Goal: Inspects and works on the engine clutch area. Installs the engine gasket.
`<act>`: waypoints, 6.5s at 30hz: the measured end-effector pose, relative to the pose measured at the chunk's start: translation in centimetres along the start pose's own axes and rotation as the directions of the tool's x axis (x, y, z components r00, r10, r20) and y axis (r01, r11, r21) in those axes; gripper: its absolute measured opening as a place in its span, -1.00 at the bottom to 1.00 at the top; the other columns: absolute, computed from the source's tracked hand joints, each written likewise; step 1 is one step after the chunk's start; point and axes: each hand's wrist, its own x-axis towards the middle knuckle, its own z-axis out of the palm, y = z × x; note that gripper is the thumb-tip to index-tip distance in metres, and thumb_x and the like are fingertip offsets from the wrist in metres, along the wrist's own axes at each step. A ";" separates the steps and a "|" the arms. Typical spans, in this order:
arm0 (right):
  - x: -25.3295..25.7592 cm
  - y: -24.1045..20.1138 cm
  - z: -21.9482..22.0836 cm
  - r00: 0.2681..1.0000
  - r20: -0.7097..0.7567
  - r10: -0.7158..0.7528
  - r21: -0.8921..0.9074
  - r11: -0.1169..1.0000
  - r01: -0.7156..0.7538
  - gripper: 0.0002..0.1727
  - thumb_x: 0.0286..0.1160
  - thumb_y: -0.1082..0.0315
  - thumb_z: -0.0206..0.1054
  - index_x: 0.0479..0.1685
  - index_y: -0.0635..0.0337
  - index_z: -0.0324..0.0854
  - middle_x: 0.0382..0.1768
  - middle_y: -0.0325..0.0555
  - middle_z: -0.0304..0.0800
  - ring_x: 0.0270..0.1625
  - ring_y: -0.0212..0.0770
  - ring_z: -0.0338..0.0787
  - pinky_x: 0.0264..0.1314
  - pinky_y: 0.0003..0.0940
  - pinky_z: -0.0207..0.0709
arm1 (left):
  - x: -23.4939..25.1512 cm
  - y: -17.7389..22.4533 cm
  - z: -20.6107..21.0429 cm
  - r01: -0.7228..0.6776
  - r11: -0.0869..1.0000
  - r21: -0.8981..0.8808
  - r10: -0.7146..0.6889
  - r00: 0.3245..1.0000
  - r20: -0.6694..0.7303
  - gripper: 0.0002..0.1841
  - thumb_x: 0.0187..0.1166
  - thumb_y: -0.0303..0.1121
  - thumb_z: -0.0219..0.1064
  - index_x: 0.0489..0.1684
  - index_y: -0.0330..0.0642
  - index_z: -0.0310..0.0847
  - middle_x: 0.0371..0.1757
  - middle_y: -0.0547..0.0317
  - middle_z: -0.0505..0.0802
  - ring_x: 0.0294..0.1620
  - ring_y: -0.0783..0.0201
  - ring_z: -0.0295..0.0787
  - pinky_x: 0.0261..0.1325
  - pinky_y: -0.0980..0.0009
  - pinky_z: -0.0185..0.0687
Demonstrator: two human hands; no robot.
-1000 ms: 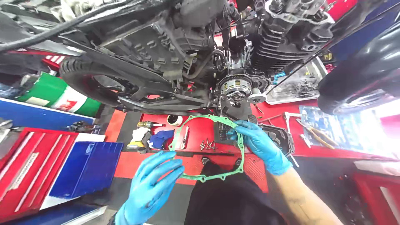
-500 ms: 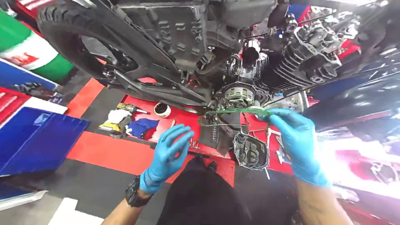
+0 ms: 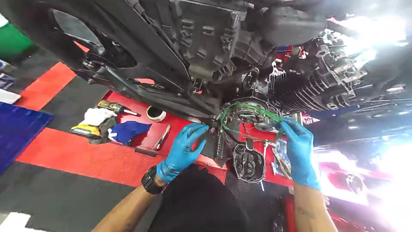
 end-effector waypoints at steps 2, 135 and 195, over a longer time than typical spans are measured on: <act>-0.2 0.1 0.5 0.999 -0.042 -0.002 0.005 1.000 0.002 -0.81 0.59 0.51 0.25 -0.05 0.34 0.78 -0.22 -0.15 0.94 -0.15 -0.27 0.90 0.06 -0.34 0.80 | 1.3 -0.4 0.3 -0.027 0.999 -0.027 0.026 0.999 -0.021 -0.62 0.55 -0.30 0.41 0.32 -0.13 0.75 0.34 0.07 0.82 0.50 0.14 0.63 0.61 0.12 0.49; 1.9 10.9 -1.1 0.871 -0.353 -0.341 -0.488 0.862 0.139 -0.63 0.47 0.36 0.50 0.25 0.24 0.76 0.04 0.04 0.83 0.00 -0.21 0.83 0.12 -0.31 0.73 | 17.0 2.2 7.8 0.198 0.552 0.810 -0.471 0.876 0.107 -0.19 0.19 0.17 0.59 0.25 -0.37 0.60 0.21 -0.41 0.75 0.32 -0.40 0.67 0.29 -0.37 0.52; 1.8 4.4 1.4 0.952 -0.033 -0.303 -0.234 0.929 0.288 -0.73 0.59 0.35 0.36 0.12 0.28 0.79 0.09 -0.02 0.89 0.20 -0.23 0.85 0.31 -0.25 0.73 | 16.1 1.9 7.0 0.195 0.699 0.688 -0.323 0.945 0.060 -0.31 0.48 0.28 0.34 0.04 -0.31 0.72 0.02 -0.25 0.83 0.14 -0.27 0.79 0.17 -0.29 0.63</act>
